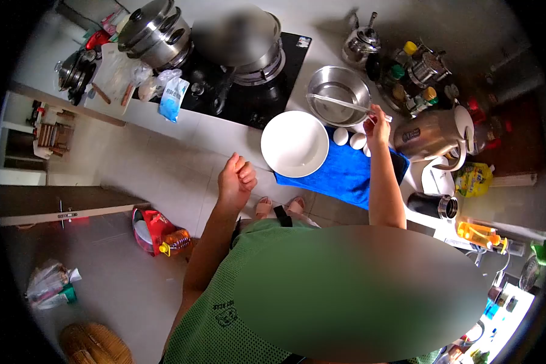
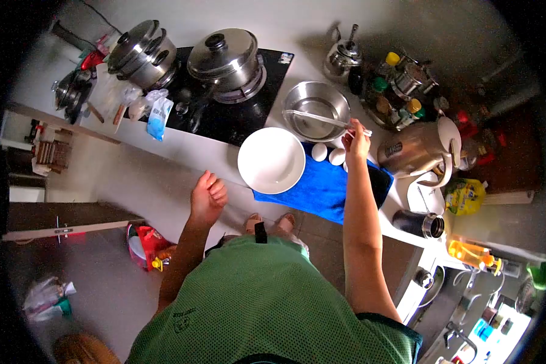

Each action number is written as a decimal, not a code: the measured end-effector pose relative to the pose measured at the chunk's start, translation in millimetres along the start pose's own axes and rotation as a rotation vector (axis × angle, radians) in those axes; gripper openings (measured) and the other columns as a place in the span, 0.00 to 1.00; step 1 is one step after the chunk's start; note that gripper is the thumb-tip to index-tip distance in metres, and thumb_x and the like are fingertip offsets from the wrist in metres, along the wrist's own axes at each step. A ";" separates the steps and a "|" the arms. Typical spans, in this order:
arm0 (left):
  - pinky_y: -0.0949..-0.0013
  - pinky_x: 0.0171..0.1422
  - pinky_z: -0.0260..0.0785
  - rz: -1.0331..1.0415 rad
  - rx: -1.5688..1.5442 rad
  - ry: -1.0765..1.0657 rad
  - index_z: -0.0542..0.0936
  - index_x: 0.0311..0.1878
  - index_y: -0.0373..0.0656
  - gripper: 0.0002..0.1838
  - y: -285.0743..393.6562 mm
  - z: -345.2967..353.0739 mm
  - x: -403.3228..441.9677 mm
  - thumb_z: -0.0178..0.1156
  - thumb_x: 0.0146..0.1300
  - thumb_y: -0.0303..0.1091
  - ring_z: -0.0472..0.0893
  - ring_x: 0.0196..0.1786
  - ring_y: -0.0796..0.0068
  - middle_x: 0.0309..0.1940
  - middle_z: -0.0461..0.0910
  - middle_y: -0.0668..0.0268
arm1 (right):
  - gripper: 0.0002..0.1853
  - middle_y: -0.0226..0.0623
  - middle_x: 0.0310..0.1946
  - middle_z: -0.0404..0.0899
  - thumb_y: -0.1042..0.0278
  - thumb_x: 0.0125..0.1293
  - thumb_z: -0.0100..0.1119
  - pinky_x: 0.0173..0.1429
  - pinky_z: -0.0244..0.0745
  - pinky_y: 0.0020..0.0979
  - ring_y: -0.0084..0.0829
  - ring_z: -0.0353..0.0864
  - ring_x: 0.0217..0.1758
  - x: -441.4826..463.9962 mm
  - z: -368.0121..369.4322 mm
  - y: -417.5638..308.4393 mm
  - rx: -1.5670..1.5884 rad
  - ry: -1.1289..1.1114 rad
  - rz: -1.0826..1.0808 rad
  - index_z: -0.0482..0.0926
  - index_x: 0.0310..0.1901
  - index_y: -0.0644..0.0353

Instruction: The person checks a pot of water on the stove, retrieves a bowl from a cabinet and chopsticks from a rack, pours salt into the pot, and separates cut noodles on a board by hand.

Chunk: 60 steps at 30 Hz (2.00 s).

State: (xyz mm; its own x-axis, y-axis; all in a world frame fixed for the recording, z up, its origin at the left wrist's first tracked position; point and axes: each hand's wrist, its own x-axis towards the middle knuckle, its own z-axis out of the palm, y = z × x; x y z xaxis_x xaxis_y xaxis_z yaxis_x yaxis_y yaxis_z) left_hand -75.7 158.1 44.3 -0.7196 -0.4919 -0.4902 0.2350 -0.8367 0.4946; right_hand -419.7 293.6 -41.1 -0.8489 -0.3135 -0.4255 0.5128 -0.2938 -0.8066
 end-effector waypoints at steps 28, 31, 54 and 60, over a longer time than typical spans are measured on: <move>0.78 0.32 0.62 0.039 -0.214 -0.179 0.73 0.37 0.43 0.12 142.1 -153.8 -26.6 0.47 0.62 0.41 0.66 0.26 0.81 0.27 0.69 0.71 | 0.15 0.32 0.36 0.74 0.57 0.60 0.49 0.29 0.68 0.23 0.23 0.72 0.28 -191.5 122.7 72.4 -0.220 0.189 -0.598 0.73 0.42 0.58; 0.77 0.32 0.63 -0.002 -0.190 -0.160 0.73 0.38 0.43 0.12 159.8 -162.7 -32.9 0.47 0.62 0.41 0.67 0.27 0.81 0.27 0.69 0.71 | 0.11 0.33 0.35 0.75 0.63 0.61 0.48 0.28 0.68 0.22 0.22 0.73 0.27 -214.7 166.5 91.7 -0.242 0.090 -0.494 0.73 0.41 0.59; 0.77 0.33 0.62 -0.007 -0.144 -0.060 0.73 0.36 0.45 0.09 177.5 -197.3 -54.3 0.50 0.60 0.39 0.69 0.27 0.80 0.26 0.71 0.71 | 0.11 0.34 0.30 0.77 0.66 0.62 0.47 0.33 0.71 0.24 0.22 0.74 0.29 -280.3 233.5 193.8 -0.834 -0.596 -0.055 0.74 0.41 0.63; 0.78 0.31 0.62 0.098 -0.182 0.045 0.71 0.38 0.47 0.09 210.8 -248.2 -84.0 0.46 0.62 0.40 0.68 0.27 0.80 0.27 0.70 0.71 | 0.13 0.37 0.31 0.78 0.64 0.60 0.50 0.36 0.73 0.26 0.25 0.77 0.29 -300.0 271.9 242.9 -0.930 -0.759 0.031 0.74 0.41 0.65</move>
State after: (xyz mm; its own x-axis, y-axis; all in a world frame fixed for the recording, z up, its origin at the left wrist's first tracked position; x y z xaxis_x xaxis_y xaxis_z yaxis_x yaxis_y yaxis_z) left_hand 196.5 -36.8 11.6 -0.6585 -0.5800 -0.4795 0.4199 -0.8119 0.4055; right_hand -5.7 70.7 2.1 -0.3859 -0.8528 -0.3519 -0.0225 0.3900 -0.9206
